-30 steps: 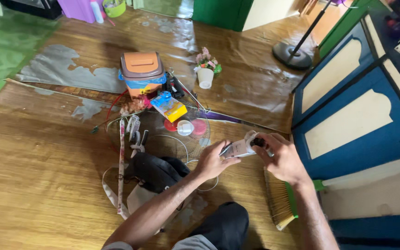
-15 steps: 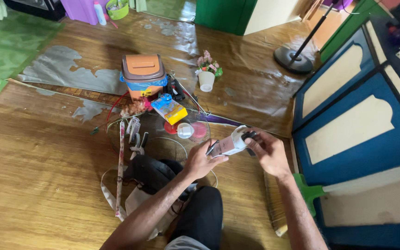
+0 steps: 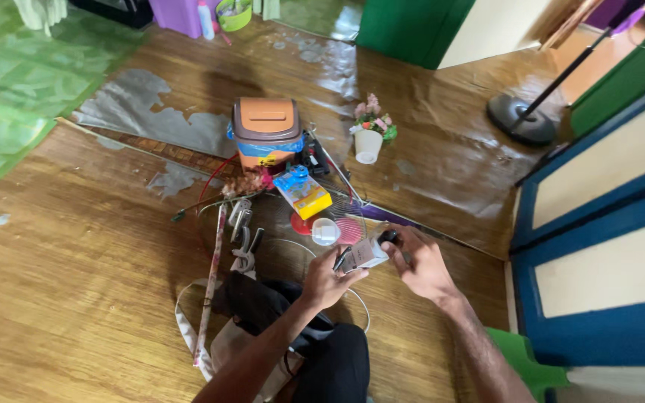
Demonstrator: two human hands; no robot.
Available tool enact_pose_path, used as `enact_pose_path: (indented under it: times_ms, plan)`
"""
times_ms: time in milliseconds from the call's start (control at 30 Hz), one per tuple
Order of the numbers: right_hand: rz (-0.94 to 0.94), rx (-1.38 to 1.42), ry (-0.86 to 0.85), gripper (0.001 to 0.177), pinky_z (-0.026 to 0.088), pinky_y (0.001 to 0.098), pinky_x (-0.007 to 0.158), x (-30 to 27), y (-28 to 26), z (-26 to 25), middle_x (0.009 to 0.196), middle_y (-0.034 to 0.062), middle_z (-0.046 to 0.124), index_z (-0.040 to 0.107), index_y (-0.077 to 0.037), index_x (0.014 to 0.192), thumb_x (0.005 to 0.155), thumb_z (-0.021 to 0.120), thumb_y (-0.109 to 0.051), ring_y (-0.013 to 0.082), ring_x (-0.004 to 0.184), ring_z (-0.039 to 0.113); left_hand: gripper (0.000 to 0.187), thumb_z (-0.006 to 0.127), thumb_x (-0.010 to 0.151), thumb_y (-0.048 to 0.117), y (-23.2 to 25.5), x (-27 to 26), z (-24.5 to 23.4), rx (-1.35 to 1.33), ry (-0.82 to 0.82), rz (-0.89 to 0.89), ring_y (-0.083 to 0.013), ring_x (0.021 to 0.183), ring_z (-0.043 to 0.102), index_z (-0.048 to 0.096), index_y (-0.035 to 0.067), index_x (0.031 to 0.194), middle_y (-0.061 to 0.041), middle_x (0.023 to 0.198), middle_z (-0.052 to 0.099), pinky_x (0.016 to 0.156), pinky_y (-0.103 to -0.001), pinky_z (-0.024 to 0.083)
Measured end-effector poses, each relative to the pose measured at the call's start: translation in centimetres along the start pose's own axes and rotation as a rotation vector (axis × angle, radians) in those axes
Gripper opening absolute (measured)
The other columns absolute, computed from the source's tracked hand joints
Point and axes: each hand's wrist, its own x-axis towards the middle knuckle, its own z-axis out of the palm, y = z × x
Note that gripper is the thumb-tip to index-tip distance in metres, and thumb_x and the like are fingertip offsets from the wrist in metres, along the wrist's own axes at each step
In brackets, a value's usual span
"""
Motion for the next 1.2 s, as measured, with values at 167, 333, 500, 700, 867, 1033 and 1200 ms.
enact_pose_path:
  times_ms: [167,333,500,700,867,1033,1200]
  plan:
    - [0.305,0.162,0.012,0.023,0.052,0.0321,0.059,3.5,0.8,2.7,0.073,0.0108,0.071,0.068,-0.005,0.117,0.102,0.064,-0.022,0.0142,0.061,0.061,0.048,0.089,0.08,0.024,-2.6,1.9,-1.4,0.079,0.145,0.003,-0.0207,0.08,0.075,0.067,0.006,0.119,-0.011,0.096,0.076,0.069,-0.034,0.059]
    - [0.115,0.139,0.018,0.026,0.049,0.0334,0.052,6.2,1.2,5.0,0.076,0.0082,0.073,0.069,-0.005,0.117,0.094,0.068,-0.017,0.0133,0.055,0.059,0.048,0.088,0.08,0.019,-3.6,4.1,-2.5,0.083,0.167,0.038,-0.019,0.087,0.076,0.065,0.006,0.12,-0.012,0.101,0.075,0.067,-0.032,0.061]
    - [-0.011,0.152,0.016,0.03,0.055,0.0325,0.057,8.3,3.3,7.3,0.091,0.0104,0.075,0.068,-0.004,0.12,0.092,0.071,-0.015,0.0145,0.067,0.068,0.046,0.089,0.077,0.021,-5.2,5.5,-2.4,0.078,0.144,-0.154,-0.0194,0.085,0.078,0.067,0.008,0.116,-0.011,0.098,0.078,0.069,-0.032,0.063]
    - [-0.167,0.072,0.006,0.029,0.058,0.0353,0.069,10.8,6.6,10.0,0.099,0.0142,0.071,0.07,-0.002,0.114,0.089,0.077,-0.015,0.0225,0.081,0.07,0.051,0.088,0.076,0.017,-8.7,7.4,-1.9,0.087,0.193,-0.138,-0.0215,0.087,0.079,0.066,0.009,0.121,-0.011,0.101,0.078,0.071,-0.035,0.063]
    - [-0.09,0.13,-0.022,0.035,0.057,0.0344,0.074,13.2,7.3,10.6,0.105,0.0149,0.068,0.064,0.0,0.121,0.09,0.074,-0.014,0.0241,0.089,0.07,0.053,0.084,0.073,0.012,-10.8,10.3,-3.7,0.193,0.234,-0.147,-0.0276,0.093,0.076,0.067,0.011,0.123,-0.014,0.107,0.075,0.076,-0.038,0.062]
    - [0.064,0.215,-0.071,0.055,0.058,0.0331,0.074,17.1,7.6,12.4,0.099,0.0111,0.073,0.056,-0.006,0.124,0.081,0.082,-0.028,0.021,0.086,0.073,0.059,0.087,0.075,0.022,-12.5,14.2,-5.0,0.394,0.27,0.002,-0.0355,0.105,0.069,0.063,0.01,0.127,-0.014,0.117,0.072,0.087,-0.044,0.055]
    - [0.286,0.212,-0.05,0.066,0.058,0.0345,0.081,22.4,9.4,15.6,0.102,0.0111,0.076,0.056,-0.01,0.129,0.074,0.086,-0.031,0.0196,0.09,0.074,0.063,0.085,0.079,0.038,-15.5,17.2,-6.6,0.434,0.152,-0.118,-0.0345,0.108,0.068,0.061,0.015,0.133,-0.012,0.118,0.07,0.089,-0.045,0.055]
